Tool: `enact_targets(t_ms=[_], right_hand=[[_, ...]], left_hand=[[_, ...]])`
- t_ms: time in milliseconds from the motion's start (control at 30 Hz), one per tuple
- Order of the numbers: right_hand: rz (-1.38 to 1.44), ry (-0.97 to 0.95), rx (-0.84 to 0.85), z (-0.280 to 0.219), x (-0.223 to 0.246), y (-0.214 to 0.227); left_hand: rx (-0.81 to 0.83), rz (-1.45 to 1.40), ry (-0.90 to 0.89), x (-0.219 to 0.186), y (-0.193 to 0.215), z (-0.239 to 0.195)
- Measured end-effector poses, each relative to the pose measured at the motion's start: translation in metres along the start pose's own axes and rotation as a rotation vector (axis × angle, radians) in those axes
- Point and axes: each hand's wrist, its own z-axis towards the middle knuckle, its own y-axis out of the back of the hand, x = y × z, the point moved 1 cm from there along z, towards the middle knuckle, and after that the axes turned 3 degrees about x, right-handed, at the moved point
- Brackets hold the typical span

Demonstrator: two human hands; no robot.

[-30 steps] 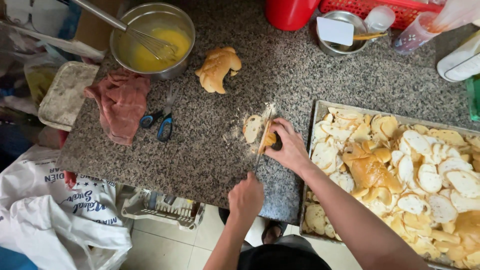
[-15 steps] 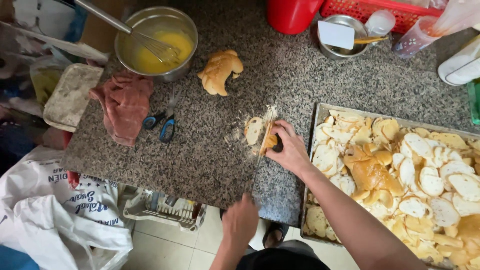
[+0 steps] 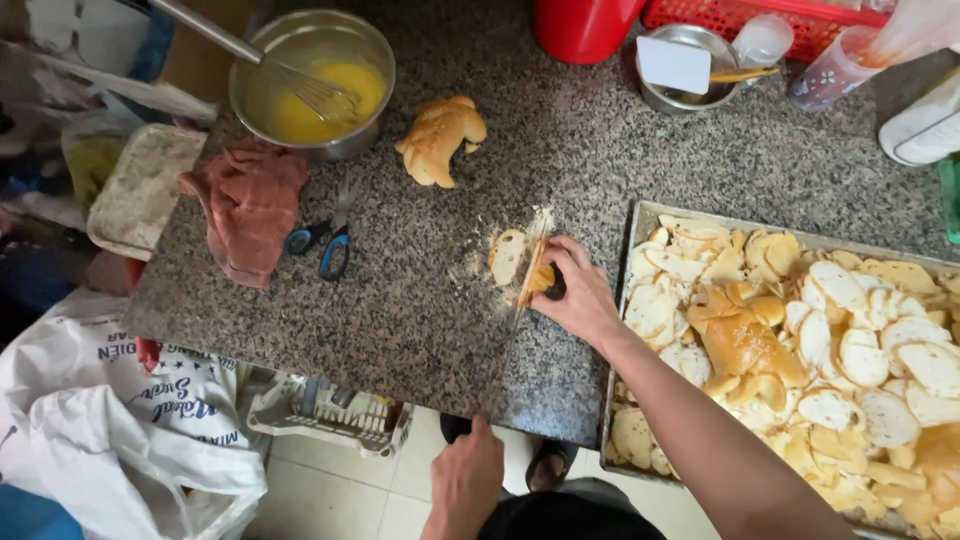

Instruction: Tearing bread rolls into smaller pieces and spreading them on a baking tray

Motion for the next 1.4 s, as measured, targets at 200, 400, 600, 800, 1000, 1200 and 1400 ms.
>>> enact_targets(t_ms=[200,400,600,800,1000,1200,1400], right_hand=[[-0.005,-0.01,-0.017,0.003,-0.002,0.001],[-0.097,0.006,0.077,0.007,-0.011,-0.004],[0.003,-0.097,0.066,-0.006,0.016,0.003],[-0.005,-0.008,0.007,-0.002,0.018,0.003],[0.118,-0.082,0.058,-0.003,0.029,0.016],[0.088,-0.124,0.124,-0.002,0.039,0.027],[0.004,-0.061,0.045,0.001,0.033,0.015]], left_hand=[[-0.003,-0.018,-0.049,-0.032,0.028,-0.001],[-0.043,0.0,-0.022,0.009,0.013,-0.008],[-0.076,-0.004,-0.039,0.005,0.041,-0.019],[-0.046,-0.027,-0.01,0.009,0.045,-0.022],[-0.085,-0.092,-0.049,0.006,0.046,-0.025],[-0.057,-0.035,-0.045,0.011,0.043,-0.019],[0.055,-0.405,-0.033,0.022,0.052,-0.016]])
